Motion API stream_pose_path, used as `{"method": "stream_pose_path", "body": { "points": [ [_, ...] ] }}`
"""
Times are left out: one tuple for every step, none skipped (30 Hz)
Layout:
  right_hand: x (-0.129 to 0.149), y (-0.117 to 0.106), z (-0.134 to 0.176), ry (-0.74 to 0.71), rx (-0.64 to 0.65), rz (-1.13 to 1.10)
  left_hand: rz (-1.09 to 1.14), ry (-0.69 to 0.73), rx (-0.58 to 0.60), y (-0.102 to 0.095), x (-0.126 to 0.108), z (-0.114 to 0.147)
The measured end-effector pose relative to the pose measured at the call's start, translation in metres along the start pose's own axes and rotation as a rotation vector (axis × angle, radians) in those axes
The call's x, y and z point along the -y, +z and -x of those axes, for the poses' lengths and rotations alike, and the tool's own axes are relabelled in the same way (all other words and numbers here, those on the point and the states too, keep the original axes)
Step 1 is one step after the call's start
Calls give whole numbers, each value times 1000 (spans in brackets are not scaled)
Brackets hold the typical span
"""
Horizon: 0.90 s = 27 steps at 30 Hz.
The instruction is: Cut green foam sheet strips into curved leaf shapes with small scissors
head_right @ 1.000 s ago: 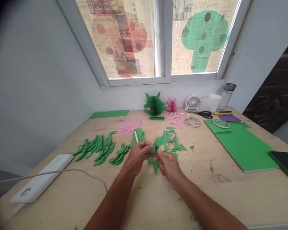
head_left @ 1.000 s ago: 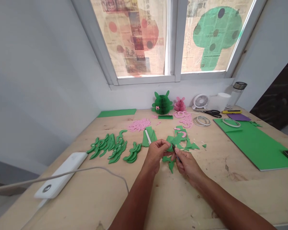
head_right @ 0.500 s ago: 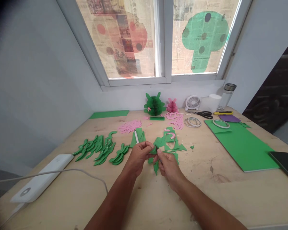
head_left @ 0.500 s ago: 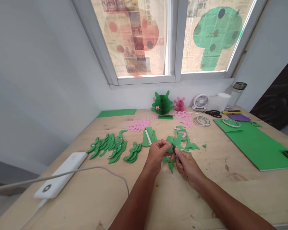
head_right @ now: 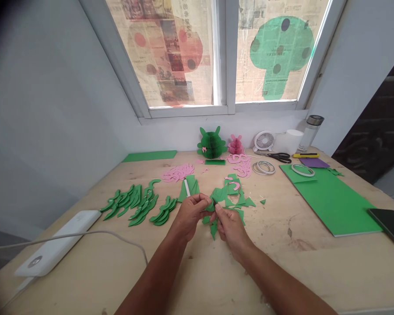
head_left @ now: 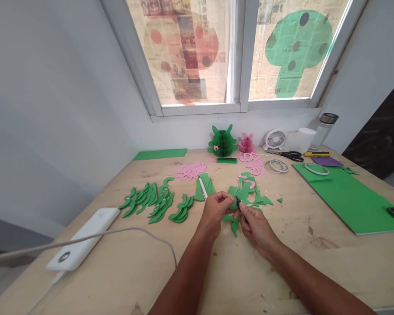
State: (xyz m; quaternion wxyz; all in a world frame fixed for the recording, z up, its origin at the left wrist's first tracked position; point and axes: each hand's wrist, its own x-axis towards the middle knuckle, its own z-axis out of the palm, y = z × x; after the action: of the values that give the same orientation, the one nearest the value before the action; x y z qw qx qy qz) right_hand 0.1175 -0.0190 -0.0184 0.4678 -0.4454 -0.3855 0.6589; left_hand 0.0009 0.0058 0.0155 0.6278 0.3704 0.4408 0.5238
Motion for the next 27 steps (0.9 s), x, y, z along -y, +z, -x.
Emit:
{"method": "stream_pose_path", "body": {
  "points": [
    [0,0,0,-1,-3,2,-3,-1,9,0,0,0],
    [0,0,-1,0,-4,4,-6,-1,18,0,-1,0],
    [0,0,-1,2,-5,4,-9,-1,28,0,-1,0],
    [0,0,-1,3,-5,5,-12,-1,35,0,-1,0],
    [0,0,-1,4,-7,5,-14,1,36,0,-1,1],
    [0,0,-1,3,-9,5,-16,3,36,0,-2,1],
    [-1,0,-1,2,-12,7,-17,4,35,0,-2,0],
    [-1,0,-1,2,-13,8,-17,4,35,0,-2,0],
    [-1,0,-1,3,-13,10,-16,4,35,0,-2,0],
    [-1,0,-1,2,-12,11,-15,3,36,0,-2,0],
    [-1,0,0,0,-12,10,-15,-1,37,0,-2,0],
    [-1,0,0,-1,-9,7,-16,-3,36,1,-2,1],
    [-1,0,0,-1,-5,2,-18,-4,32,1,-2,1],
    [-1,0,0,0,-3,0,-19,-4,28,1,-3,1],
    [-1,0,0,2,-3,-1,-20,-4,25,1,-3,1],
    [0,0,0,5,-5,0,-21,-6,25,1,-3,1],
    [0,0,0,7,-8,3,-21,-7,26,1,-3,1],
    [0,0,0,9,-11,8,-21,-8,27,1,-3,1],
    [0,0,0,9,-16,13,-22,-10,27,1,-3,0],
    [0,0,0,7,-20,19,-23,-11,26,1,-3,0],
    [0,0,0,3,-24,26,-24,-14,23,1,-2,0],
    [0,0,0,0,-28,35,-23,-16,18,1,-2,0],
    [0,1,0,-5,-34,44,-21,-19,12,1,-2,-1],
    [0,1,0,-10,-40,53,-19,-23,8,1,-1,-1],
    [1,1,0,-13,-43,60,-17,-25,4,1,-1,-1],
    [1,1,0,-14,-45,66,-17,-27,2,1,-1,-1],
    [2,1,0,-13,-46,71,-17,-27,2,0,-1,-1]
  ]
}}
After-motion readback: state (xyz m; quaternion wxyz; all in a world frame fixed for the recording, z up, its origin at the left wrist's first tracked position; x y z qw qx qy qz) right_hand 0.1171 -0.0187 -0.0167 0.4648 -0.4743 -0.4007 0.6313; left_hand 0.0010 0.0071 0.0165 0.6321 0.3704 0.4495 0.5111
